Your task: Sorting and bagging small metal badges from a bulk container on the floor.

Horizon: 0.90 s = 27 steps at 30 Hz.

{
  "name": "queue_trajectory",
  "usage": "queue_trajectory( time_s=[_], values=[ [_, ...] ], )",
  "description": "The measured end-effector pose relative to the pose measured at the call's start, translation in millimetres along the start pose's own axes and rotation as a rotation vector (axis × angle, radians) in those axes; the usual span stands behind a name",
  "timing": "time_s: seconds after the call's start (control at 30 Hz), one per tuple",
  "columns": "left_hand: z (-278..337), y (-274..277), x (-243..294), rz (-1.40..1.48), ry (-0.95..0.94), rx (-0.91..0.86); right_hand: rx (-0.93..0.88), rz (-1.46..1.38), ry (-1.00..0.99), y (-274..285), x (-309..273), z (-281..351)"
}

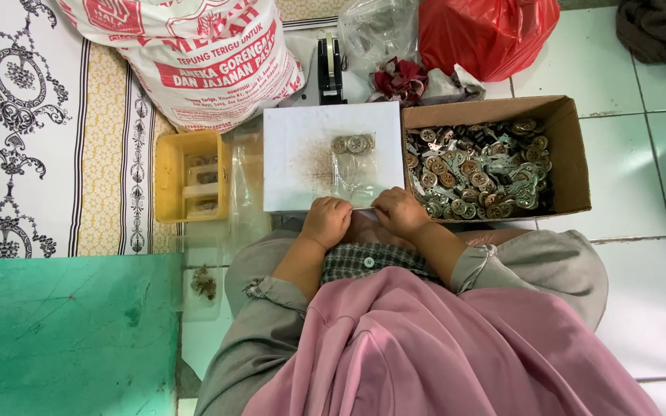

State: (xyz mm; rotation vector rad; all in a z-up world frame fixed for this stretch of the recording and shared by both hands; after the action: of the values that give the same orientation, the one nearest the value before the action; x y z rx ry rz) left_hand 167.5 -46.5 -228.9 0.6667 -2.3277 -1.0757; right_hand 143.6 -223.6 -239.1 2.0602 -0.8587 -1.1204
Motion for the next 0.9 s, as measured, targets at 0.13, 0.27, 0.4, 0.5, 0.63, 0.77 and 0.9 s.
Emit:
queue_trajectory(
  time_s=[0.13,0.27,0.4,0.5,0.63,0.77,0.9],
  values=[
    [4,-10,-11,-0.003,0.054,0.012,-0.034,-0.033,-0.126,-6,10,-2],
    [4,-16,-22,0.011,0.116,0.035,-0.125,-0.073,-0.314,-9,18,-4],
    [0,-8,-23,0.064,0.194,0.013,-0.213,-0.033,-0.438,-9,18,-8],
    [-4,-6,-23,0.113,0.216,-0.057,-0.253,-0.008,-0.465,-12,21,-9],
    [-9,0,-20,0.088,0.136,0.027,-0.269,0.039,-0.443,-21,24,-8],
    [-17,11,0,-0.075,-0.059,0.108,-0.162,0.13,-0.305,-26,28,-8],
    [-16,5,6,-0.068,-0.116,0.021,0.099,0.263,0.096,-11,1,-14]
  ],
)
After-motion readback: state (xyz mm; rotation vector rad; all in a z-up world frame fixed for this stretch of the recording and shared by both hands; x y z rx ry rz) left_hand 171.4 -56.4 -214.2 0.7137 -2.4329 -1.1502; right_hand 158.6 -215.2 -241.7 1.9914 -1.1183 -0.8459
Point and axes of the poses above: each hand's wrist, its own z-axis away from the middle knuckle, its own y-axis out of the back of the hand, x = y × z, the point moved 7 cm from there along -z, towards the middle knuckle, and after that the axes turned 6 degrees about x, right-handed, at the moved point
